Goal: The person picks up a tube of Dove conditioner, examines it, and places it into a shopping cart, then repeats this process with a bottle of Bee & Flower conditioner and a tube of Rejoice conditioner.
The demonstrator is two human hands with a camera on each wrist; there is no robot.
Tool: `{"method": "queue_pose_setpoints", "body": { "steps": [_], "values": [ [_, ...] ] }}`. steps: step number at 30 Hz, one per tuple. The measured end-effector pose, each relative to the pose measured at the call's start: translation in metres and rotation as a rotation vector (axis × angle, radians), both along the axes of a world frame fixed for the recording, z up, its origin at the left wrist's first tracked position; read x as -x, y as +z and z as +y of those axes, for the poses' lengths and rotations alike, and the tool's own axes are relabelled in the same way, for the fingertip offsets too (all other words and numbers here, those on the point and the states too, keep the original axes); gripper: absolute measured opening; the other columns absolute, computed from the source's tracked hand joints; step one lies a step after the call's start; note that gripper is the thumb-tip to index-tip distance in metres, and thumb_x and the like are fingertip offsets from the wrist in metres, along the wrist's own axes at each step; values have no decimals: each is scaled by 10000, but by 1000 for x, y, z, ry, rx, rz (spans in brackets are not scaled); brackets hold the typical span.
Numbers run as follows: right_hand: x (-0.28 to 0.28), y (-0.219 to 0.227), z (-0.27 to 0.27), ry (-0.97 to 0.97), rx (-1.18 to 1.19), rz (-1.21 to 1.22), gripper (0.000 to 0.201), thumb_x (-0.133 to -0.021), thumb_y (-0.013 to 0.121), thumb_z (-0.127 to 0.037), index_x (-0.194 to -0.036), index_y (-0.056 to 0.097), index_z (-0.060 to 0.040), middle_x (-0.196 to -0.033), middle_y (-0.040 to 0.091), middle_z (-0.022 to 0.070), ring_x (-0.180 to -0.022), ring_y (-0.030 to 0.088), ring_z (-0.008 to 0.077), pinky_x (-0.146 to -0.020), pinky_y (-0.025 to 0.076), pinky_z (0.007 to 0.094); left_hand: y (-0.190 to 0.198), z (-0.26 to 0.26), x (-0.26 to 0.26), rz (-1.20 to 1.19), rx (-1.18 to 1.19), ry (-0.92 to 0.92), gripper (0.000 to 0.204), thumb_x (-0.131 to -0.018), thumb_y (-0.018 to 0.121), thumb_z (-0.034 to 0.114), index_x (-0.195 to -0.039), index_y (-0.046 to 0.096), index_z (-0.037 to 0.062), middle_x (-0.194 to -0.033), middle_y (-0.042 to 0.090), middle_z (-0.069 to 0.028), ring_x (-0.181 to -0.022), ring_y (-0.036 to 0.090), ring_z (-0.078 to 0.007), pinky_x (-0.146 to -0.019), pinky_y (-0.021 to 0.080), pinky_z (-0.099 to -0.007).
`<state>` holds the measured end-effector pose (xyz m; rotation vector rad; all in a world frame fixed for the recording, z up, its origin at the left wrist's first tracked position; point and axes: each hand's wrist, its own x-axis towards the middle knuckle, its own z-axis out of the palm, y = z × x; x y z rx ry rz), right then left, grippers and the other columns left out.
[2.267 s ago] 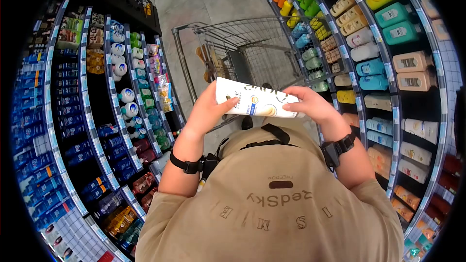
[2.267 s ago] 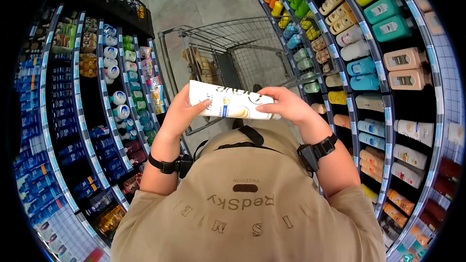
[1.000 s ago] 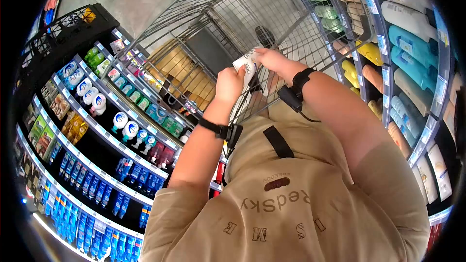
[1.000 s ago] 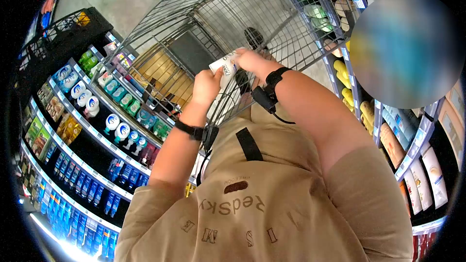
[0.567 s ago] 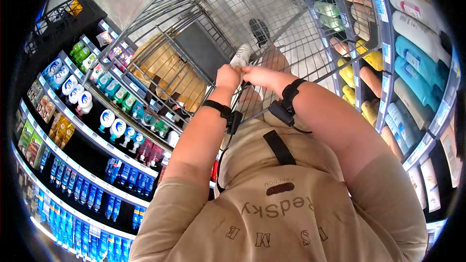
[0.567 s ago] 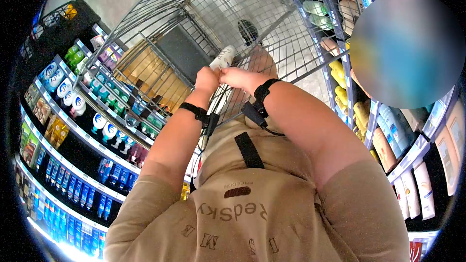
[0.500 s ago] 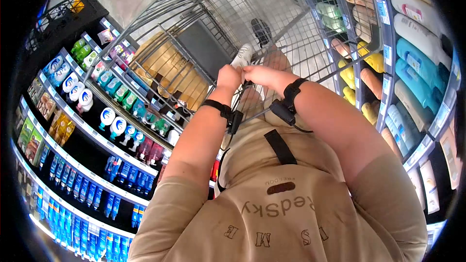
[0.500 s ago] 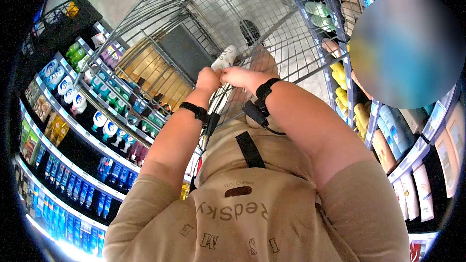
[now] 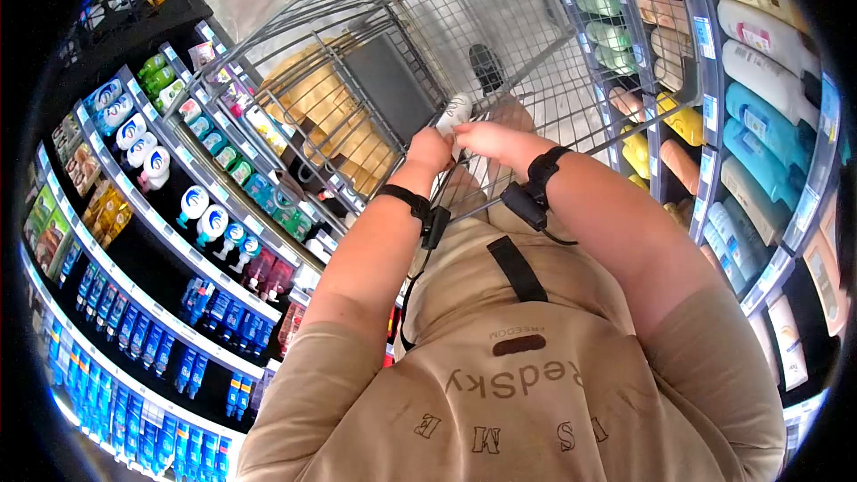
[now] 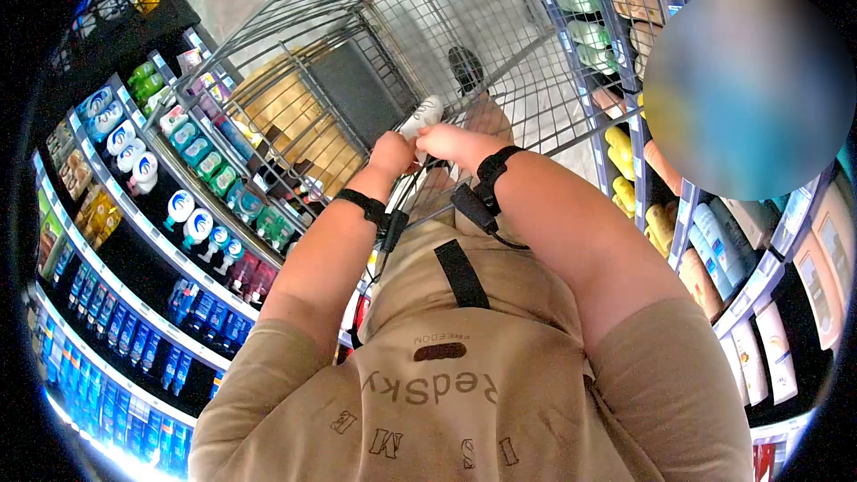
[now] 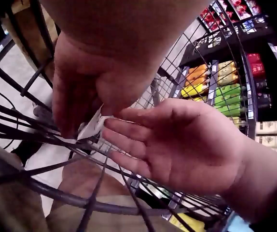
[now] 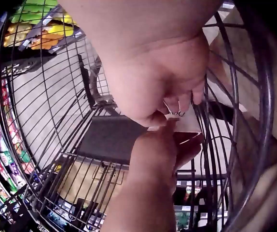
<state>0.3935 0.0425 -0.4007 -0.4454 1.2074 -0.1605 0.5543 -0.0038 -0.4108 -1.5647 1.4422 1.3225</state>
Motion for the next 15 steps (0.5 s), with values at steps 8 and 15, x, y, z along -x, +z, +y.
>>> {"method": "queue_pose_setpoints", "body": {
  "steps": [8, 15],
  "values": [
    [7, 13, 0, 85, 210, 142, 444, -876, 603, -226, -1250, 635, 11, -1170, 690, 132, -1114, 622, 279, -926, 475, 377, 29, -10, -14, 91, 194, -38, 436, -962, 558, 338, -756, 752, 5, -685, 721, -148, -717, 737, -277, -769, 573, -385],
    [32, 105, -5, -320, 82, 151, 397, -924, 605, -211, -1262, 640, -6, -1165, 691, 101, -1086, 650, 192, -843, 503, 326, 133, -34, -39, 300, 254, 193, 402, -984, 588, 301, -910, 726, -69, -772, 735, -161, -700, 737, -223, -673, 578, -340]
  ]
}}
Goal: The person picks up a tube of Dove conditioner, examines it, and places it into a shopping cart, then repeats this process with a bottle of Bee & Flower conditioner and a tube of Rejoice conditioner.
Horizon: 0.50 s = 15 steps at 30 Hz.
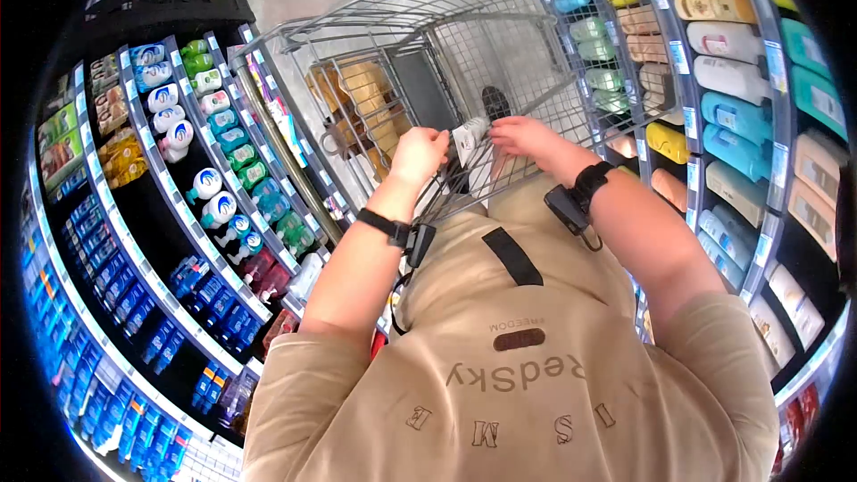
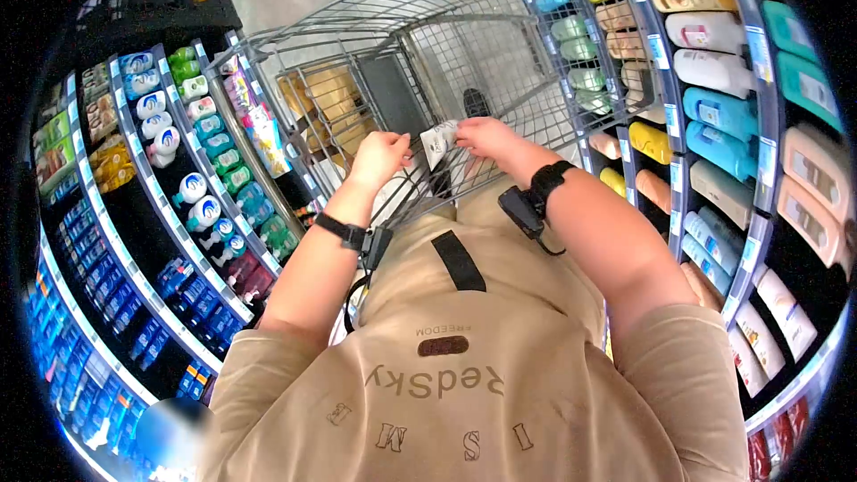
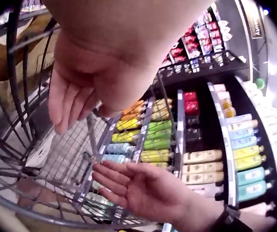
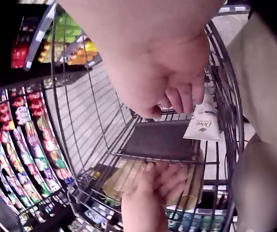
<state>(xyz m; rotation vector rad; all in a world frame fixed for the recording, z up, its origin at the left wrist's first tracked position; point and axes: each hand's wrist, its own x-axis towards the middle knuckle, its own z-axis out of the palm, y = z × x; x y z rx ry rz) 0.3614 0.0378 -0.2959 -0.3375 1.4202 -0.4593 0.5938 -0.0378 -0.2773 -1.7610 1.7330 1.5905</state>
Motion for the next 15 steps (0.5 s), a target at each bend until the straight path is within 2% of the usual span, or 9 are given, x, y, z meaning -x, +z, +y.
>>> {"method": "queue_pose_setpoints", "body": {
  "steps": [2, 3, 7, 12, 15],
  "values": [
    [13, 20, 7, -133, -39, -108, 507, -1000, 572, -234, -1436, 480, 7, -1329, 637, 139, -1253, 602, 242, -1012, 496, 349, 22, 2, -19, 164, -46, 138, 386, -1012, 590, 275, -978, 707, -91, -868, 743, -153, -736, 734, -204, -653, 581, -323],
    [18, 30, 11, -196, -22, -149, 475, -1029, 523, -211, -1442, 459, 13, -1380, 596, 173, -1293, 573, 271, -1069, 476, 390, 36, 2, -27, 165, -40, 142, 376, -1033, 577, 270, -1037, 694, -88, -935, 744, -149, -775, 732, -196, -661, 585, -315],
    [32, 75, 34, -336, 135, -204, 450, -1042, 501, -211, -1420, 468, 31, -1425, 558, 195, -1318, 551, 288, -1089, 456, 410, 83, 11, -70, 251, 33, 179, 344, -1040, 562, 259, -1089, 692, -56, -973, 748, -126, -799, 722, -170, -692, 575, -299],
    [39, 116, 80, -455, 232, -169, 422, -1053, 462, -226, -1394, 498, 21, -1404, 576, 188, -1293, 570, 275, -1069, 464, 411, 104, 29, -127, 284, 218, 151, 332, -1044, 539, 250, -1160, 673, -31, -960, 748, -106, -805, 711, -160, -706, 558, -288],
    [38, 131, 115, -544, 248, -112, 383, -1047, 457, -211, -1352, 528, 10, -1365, 607, 172, -1239, 606, 265, -1028, 481, 396, 112, 43, -151, 358, 240, 184, 327, -1040, 550, 250, -1162, 675, -26, -948, 741, -104, -780, 705, -162, -686, 547, -287]
  ]
}}
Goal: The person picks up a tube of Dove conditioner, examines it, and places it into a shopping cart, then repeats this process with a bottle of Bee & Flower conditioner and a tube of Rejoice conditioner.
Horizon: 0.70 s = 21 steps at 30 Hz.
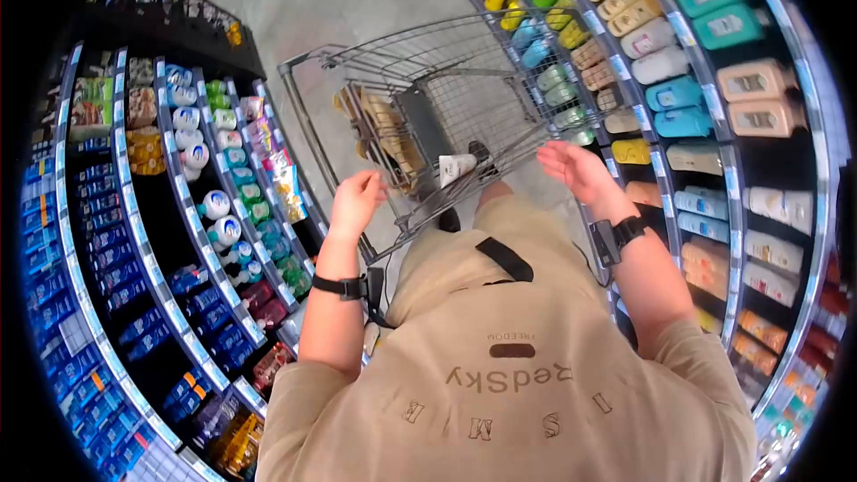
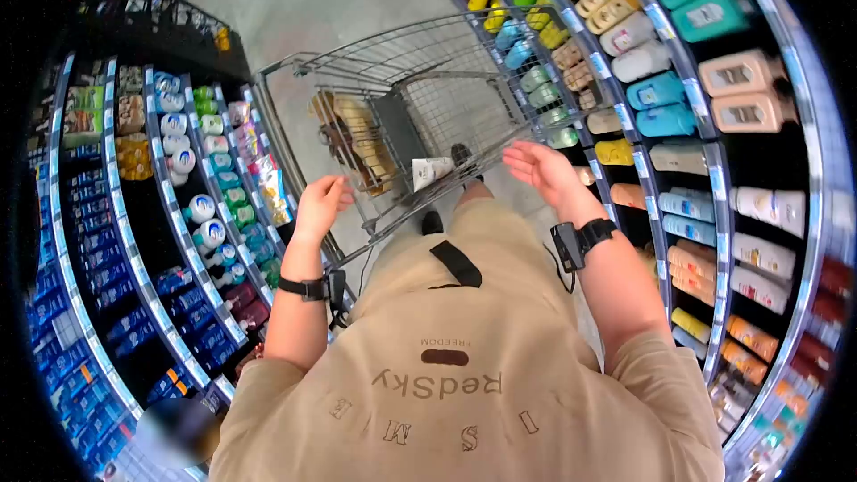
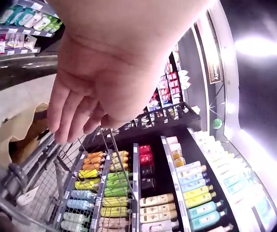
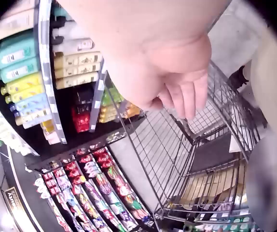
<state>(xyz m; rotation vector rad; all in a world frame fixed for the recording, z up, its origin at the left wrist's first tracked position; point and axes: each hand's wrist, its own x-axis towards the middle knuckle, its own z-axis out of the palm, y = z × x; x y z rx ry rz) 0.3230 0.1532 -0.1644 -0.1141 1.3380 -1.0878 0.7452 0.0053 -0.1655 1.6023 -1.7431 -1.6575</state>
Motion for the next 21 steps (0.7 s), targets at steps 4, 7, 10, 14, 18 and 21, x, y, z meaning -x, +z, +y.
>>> {"method": "queue_pose_setpoints", "body": {
  "steps": [4, 7, 10, 14, 18, 21],
  "values": [
    [-2, 14, 60, -110, -15, 76, 362, -1028, 480, -193, -1333, 533, -5, -1302, 641, 151, -1180, 642, 262, -967, 513, 392, -19, 10, -21, 92, -57, 32, 326, -1044, 549, 257, -1200, 662, -7, -978, 738, -111, -783, 708, -168, -683, 543, -287],
    [-3, 16, 102, -224, -60, 99, 302, -1028, 502, -175, -1280, 560, -20, -1235, 662, 129, -1126, 662, 250, -913, 542, 379, -22, 13, -20, 123, -58, 29, 314, -1062, 504, 233, -1185, 656, -14, -970, 737, -101, -772, 692, -160, -674, 539, -282],
    [-4, 31, 134, -337, -42, 104, 212, -1021, 540, -163, -1177, 605, -35, -1130, 686, 96, -1024, 683, 224, -865, 554, 362, -21, 12, -5, 181, -47, -6, 317, -1069, 496, 231, -1179, 657, -19, -950, 734, -97, -757, 684, -150, -670, 537, -279],
    [1, 40, 166, -438, 1, 139, 133, -1024, 579, -188, -1048, 626, -65, -970, 677, 49, -922, 681, 199, -804, 553, 346, -6, 7, 26, 244, -18, -71, 309, -1075, 493, 227, -1162, 662, -17, -929, 731, -87, -744, 673, -131, -662, 531, -265],
    [4, 50, 195, -506, 56, 173, 179, -1041, 576, -244, -962, 618, -90, -883, 641, 29, -884, 672, 195, -785, 541, 343, 10, 8, 67, 294, -29, -149, 292, -1078, 495, 220, -1148, 667, -6, -913, 721, -77, -714, 650, -113, -644, 515, -250],
    [8, 59, 218, -520, 76, 206, 248, -1051, 563, -282, -885, 601, -101, -858, 628, 26, -864, 663, 193, -773, 531, 333, 20, 9, 105, 301, -45, -212, 280, -1079, 494, 209, -1145, 669, 0, -908, 714, -70, -715, 640, -106, -648, 511, -247]
  ]
}}
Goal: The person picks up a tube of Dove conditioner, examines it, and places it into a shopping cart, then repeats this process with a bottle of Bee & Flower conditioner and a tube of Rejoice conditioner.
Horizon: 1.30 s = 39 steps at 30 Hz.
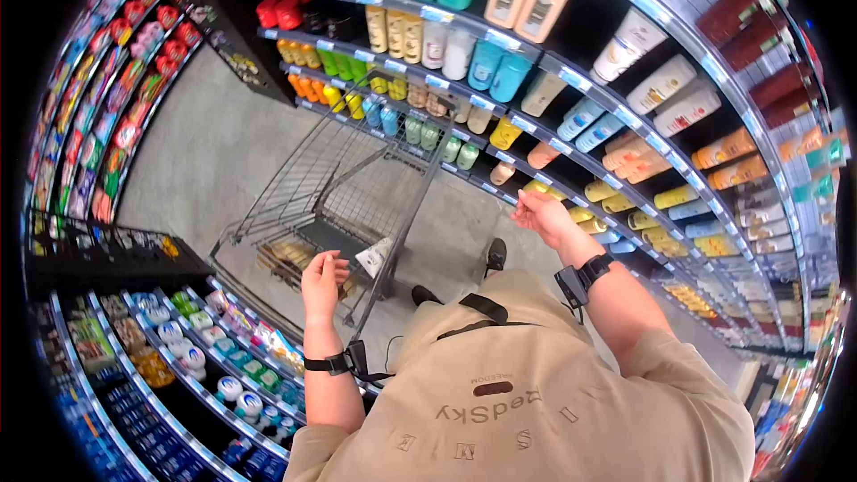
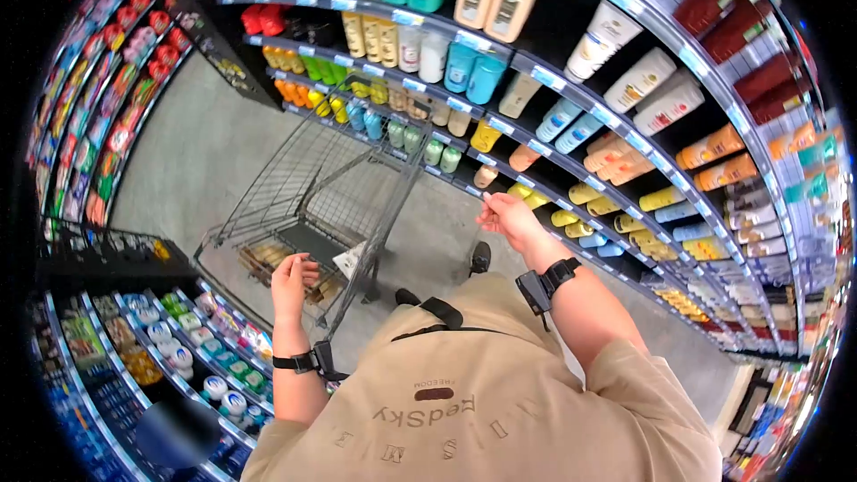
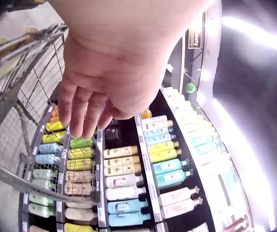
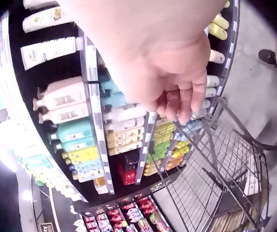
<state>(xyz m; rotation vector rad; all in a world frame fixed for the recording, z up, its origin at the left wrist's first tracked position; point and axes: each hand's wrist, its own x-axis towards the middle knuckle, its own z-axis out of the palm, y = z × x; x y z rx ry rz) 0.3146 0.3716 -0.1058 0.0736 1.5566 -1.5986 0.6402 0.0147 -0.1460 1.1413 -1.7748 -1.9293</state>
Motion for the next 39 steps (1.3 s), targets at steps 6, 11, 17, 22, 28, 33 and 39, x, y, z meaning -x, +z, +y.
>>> {"method": "queue_pose_setpoints", "body": {
  "steps": [6, 11, 17, 22, 28, 33, 39],
  "values": [
    [22, 20, 68, -61, -140, 111, 318, -1053, 546, -327, -860, 592, -78, -841, 675, 58, -836, 679, 183, -764, 531, 323, 7, 25, 97, -42, 26, -199, 289, -1073, 492, 230, -1141, 673, 17, -931, 729, -73, -716, 654, -115, -635, 511, -245],
    [49, 36, 128, -167, -89, 175, 235, -1038, 554, -261, -985, 645, -52, -960, 710, 79, -899, 684, 178, -793, 530, 317, 34, 63, 198, -53, 177, -398, 295, -1066, 485, 201, -1153, 654, -24, -939, 731, -102, -766, 664, -143, -708, 533, -292],
    [87, 64, 180, -240, -39, 202, 242, -1033, 551, -238, -1132, 656, -44, -1077, 709, 88, -999, 671, 179, -865, 524, 325, 81, 120, 309, 12, 295, -552, 285, -1059, 501, 193, -1161, 659, -20, -969, 730, -99, -816, 655, -142, -740, 533, -293],
    [122, 80, 213, -229, 44, 250, 263, -1031, 546, -229, -1190, 648, -46, -1135, 708, 92, -1052, 664, 178, -895, 511, 332, 94, 165, 376, 47, 370, -613, 266, -1044, 544, 184, -1174, 662, -16, -986, 730, -78, -830, 649, -132, -775, 530, -285],
    [154, 92, 235, -114, 119, 266, 287, -1033, 542, -197, -1268, 613, -47, -1216, 686, 93, -1119, 649, 196, -963, 497, 346, 100, 209, 427, 74, 381, -638, 251, -1033, 570, 172, -1194, 660, 2, -1047, 721, -86, -870, 652, -144, -813, 524, -290],
    [179, 99, 233, -8, 204, 321, 367, -1026, 550, -156, -1372, 553, -34, -1363, 617, 89, -1257, 588, 209, -1030, 472, 359, 120, 228, 450, 83, 502, -674, 251, -1028, 578, 165, -1204, 654, 3, -1071, 710, -89, -928, 646, -147, -849, 514, -298],
    [207, 106, 203, 76, 392, 409, 518, -1004, 550, -65, -1505, 422, -34, -1515, 496, 110, -1399, 472, 231, -1126, 409, 383, 149, 220, 470, 130, 519, -701, 271, -1041, 551, 144, -1263, 608, 0, -1189, 683, -95, -1034, 626, -156, -908, 492, -300]
  ]
}}
